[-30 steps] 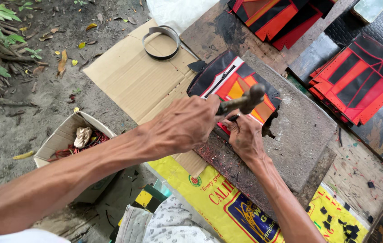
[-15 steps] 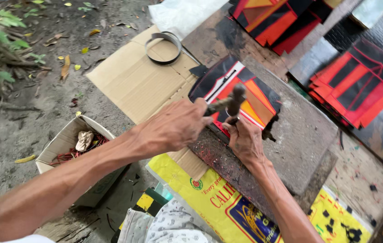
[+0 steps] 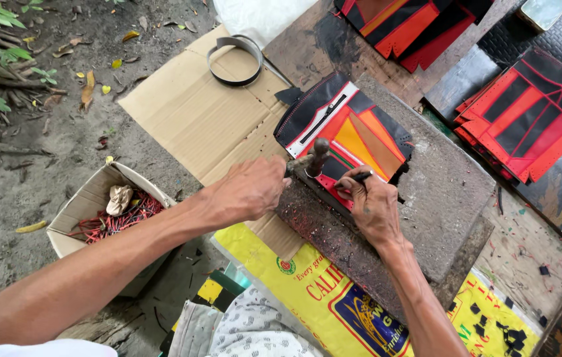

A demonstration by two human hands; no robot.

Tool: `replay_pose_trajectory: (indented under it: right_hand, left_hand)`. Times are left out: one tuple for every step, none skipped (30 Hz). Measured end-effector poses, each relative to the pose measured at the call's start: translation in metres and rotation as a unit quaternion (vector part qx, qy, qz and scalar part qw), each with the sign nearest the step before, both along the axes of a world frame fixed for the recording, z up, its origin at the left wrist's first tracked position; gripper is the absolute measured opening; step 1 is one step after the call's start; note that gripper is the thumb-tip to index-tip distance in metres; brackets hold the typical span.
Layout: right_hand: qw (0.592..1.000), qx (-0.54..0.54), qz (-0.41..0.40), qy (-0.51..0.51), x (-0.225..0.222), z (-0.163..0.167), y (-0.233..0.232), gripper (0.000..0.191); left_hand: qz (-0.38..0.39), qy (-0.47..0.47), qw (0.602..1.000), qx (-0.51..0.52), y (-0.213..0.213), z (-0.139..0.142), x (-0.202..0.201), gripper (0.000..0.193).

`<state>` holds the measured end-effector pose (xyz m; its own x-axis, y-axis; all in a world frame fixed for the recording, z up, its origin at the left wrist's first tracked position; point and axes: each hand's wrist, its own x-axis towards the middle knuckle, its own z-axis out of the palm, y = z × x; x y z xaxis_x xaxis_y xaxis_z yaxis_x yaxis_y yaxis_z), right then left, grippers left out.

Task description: The person hammers a small fastener along the edge of a colorful patchwork bag, holding a punch with one hand and striking it with a hammer. They then place the finished bag on a stack, pick up another bag, and repeat the hammering on its edge.

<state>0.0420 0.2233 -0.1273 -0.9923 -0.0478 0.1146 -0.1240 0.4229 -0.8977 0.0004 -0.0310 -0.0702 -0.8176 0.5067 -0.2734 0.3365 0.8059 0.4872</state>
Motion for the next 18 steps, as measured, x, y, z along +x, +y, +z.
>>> replay_pose_trajectory:
  right_hand:
    - [1.0,0.001,0.002,-0.007,-0.0007,0.0008,-0.0002,0.013]
    - [1.0,0.002,0.003,-0.012,-0.0016,0.0015,-0.0004,0.012]
    - [1.0,0.007,0.003,-0.01,-0.0028,0.0022,-0.0004,0.012]
    - [1.0,0.012,0.005,-0.009,-0.003,0.0024,-0.0007,0.012]
    - [1.0,0.017,0.005,-0.009,-0.0027,0.0026,-0.0007,0.012]
    - [1.0,0.018,0.006,-0.007,-0.0023,0.0028,-0.0005,0.011]
    - [1.0,0.019,0.006,-0.005,-0.0019,0.0028,-0.0005,0.01]
    - [1.0,0.02,0.005,-0.004,-0.0008,0.0027,-0.0002,0.009]
    - [1.0,0.015,0.006,-0.002,-0.0003,0.0026,0.0,0.009]
    - [1.0,0.01,0.008,0.001,-0.0002,0.0025,-0.0001,0.009]
    - [1.0,0.005,0.01,0.004,-0.0001,0.0023,-0.0002,0.008]
    - [1.0,0.015,0.007,0.004,-0.0002,0.0024,0.0,0.008]
    - [1.0,0.023,0.005,0.005,-0.0008,0.0024,-0.0001,0.008]
    - [0.999,0.032,0.003,0.004,-0.0005,0.0026,-0.0002,0.008]
    - [0.999,0.036,0.003,0.008,-0.0006,0.0027,-0.0003,0.008]
    - [0.999,0.04,0.003,0.012,-0.0003,0.0029,-0.0006,0.007]
    - [0.999,0.044,0.004,0.015,0.0,0.0029,-0.0012,0.007]
    - [0.998,0.066,0.003,0.023,0.0005,0.0028,-0.0018,0.006]
  left_hand:
    - [0.001,-0.001,1.0,0.0,-0.0003,0.0011,0.0013,0.035]
    - [-0.001,-0.003,1.0,0.002,-0.0006,0.0025,0.0013,0.034]
    - [-0.003,-0.002,1.0,0.003,-0.0007,0.0039,0.0016,0.034]
    - [-0.003,-0.003,1.0,0.003,-0.0014,0.0052,0.0024,0.033]
    - [-0.001,-0.011,1.0,0.004,-0.0016,0.0061,0.003,0.034]
    - [0.001,-0.017,1.0,0.005,-0.0013,0.0066,0.003,0.034]
    - [0.003,-0.024,1.0,0.005,-0.0014,0.0067,0.0026,0.034]
    - [0.004,-0.016,1.0,0.002,-0.0005,0.006,0.003,0.035]
    - [0.005,-0.008,1.0,-0.001,0.0002,0.005,0.0027,0.035]
    - [0.008,0.001,1.0,-0.004,0.0003,0.0038,0.0024,0.036]
    - [0.007,0.001,1.0,-0.003,0.0006,0.0024,0.0022,0.035]
    - [0.005,0.001,1.0,-0.003,0.0004,0.0013,0.0019,0.035]
    - [0.005,0.001,1.0,-0.003,0.0002,0.0003,0.0017,0.035]
    - [0.004,-0.001,1.0,-0.005,-0.0004,0.0001,0.0023,0.035]
    - [0.001,-0.002,1.0,-0.006,-0.0009,0.0007,0.0023,0.035]
    - [-0.002,-0.003,1.0,-0.007,-0.0011,0.0024,0.002,0.035]
    - [-0.002,-0.004,1.0,-0.008,-0.0014,0.0054,0.0022,0.035]
    - [-0.004,-0.006,1.0,-0.009,-0.0005,0.0094,0.0023,0.035]
